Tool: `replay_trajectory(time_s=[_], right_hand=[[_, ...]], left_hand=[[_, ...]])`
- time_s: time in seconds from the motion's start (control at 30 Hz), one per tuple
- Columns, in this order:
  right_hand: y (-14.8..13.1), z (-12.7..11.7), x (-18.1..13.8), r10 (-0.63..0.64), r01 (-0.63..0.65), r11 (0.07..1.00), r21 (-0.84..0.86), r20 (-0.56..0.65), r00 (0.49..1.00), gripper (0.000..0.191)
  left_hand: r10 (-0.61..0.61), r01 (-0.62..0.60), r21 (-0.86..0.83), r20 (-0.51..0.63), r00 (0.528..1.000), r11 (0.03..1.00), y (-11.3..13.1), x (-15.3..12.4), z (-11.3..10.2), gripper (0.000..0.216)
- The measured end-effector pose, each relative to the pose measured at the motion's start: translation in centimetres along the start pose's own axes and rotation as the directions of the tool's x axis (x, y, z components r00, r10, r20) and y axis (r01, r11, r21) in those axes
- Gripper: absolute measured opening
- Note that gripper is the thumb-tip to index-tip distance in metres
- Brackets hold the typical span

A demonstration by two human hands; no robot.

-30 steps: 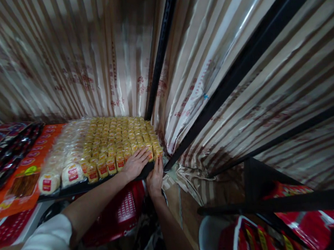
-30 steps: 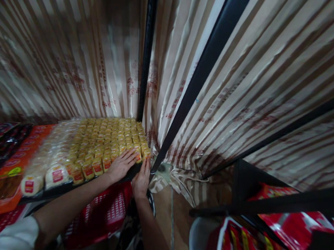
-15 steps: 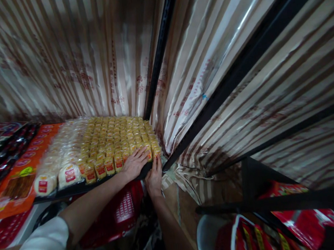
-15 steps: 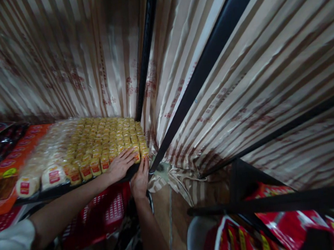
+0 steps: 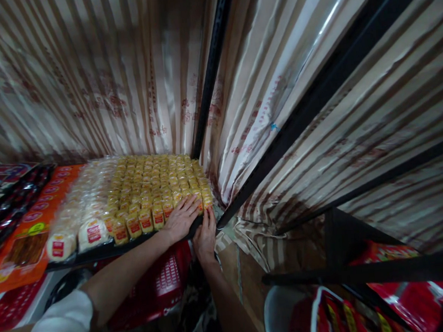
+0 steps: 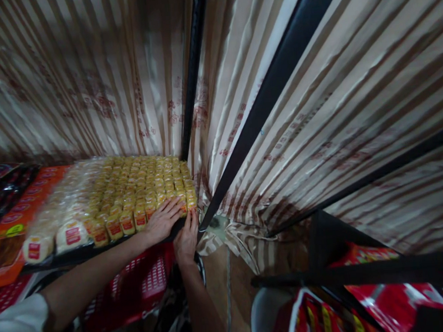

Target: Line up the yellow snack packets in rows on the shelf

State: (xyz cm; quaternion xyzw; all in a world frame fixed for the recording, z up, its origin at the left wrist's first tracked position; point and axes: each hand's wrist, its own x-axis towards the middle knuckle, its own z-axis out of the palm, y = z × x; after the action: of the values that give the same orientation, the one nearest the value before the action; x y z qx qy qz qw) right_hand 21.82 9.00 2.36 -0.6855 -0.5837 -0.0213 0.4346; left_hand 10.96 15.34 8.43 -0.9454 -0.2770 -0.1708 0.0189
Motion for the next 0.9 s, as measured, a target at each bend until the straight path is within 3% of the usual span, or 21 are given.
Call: replay_trajectory(time_s=[0.23,0.37,0.63,0.7,0.77,0.9], right_hand=[[-0.3,0.8,0.5,0.034,-0.032,0.999,0.027,-0.076,0.997,0.055],[0.3,1.3,0.6,0.037,-0.033,0.998,0.055,-0.086,0.996,0.049],[0.2,0.2,0.6,-0.008,0.013,0.995,0.096,-0.048,0.999,0.049],[-0.4,-0.3,0.5,-0.035,0.039,0.995,0.088,-0.044,0.998,0.048],[-1.1,-0.6,0.3,-0.056,0.060,0.995,0.081,-0.043,0.997,0.047],[-3.2,-0.2,-0.9,-0.103,0.103,0.990,0.096,-0.008,0.995,0.042]], left_hand=[[0.000,0.000,-0.003,-0.002,1.000,1.000,0.3,-0.2,0.3,0.039],[-0.043,0.038,-0.072,-0.058,0.997,0.997,1.5,-0.8,0.1,0.040],[-0.155,0.117,-0.222,-0.165,0.974,0.968,4.0,-4.7,-0.8,0.038],[-0.248,0.193,-0.243,-0.221,0.943,0.951,4.1,-6.6,-0.9,0.041],[-0.370,0.298,-0.266,-0.286,0.884,0.917,4.0,-8.7,-1.0,0.044],[-0.629,0.554,-0.298,-0.360,0.689,0.778,3.1,-13.4,-1.4,0.045]])
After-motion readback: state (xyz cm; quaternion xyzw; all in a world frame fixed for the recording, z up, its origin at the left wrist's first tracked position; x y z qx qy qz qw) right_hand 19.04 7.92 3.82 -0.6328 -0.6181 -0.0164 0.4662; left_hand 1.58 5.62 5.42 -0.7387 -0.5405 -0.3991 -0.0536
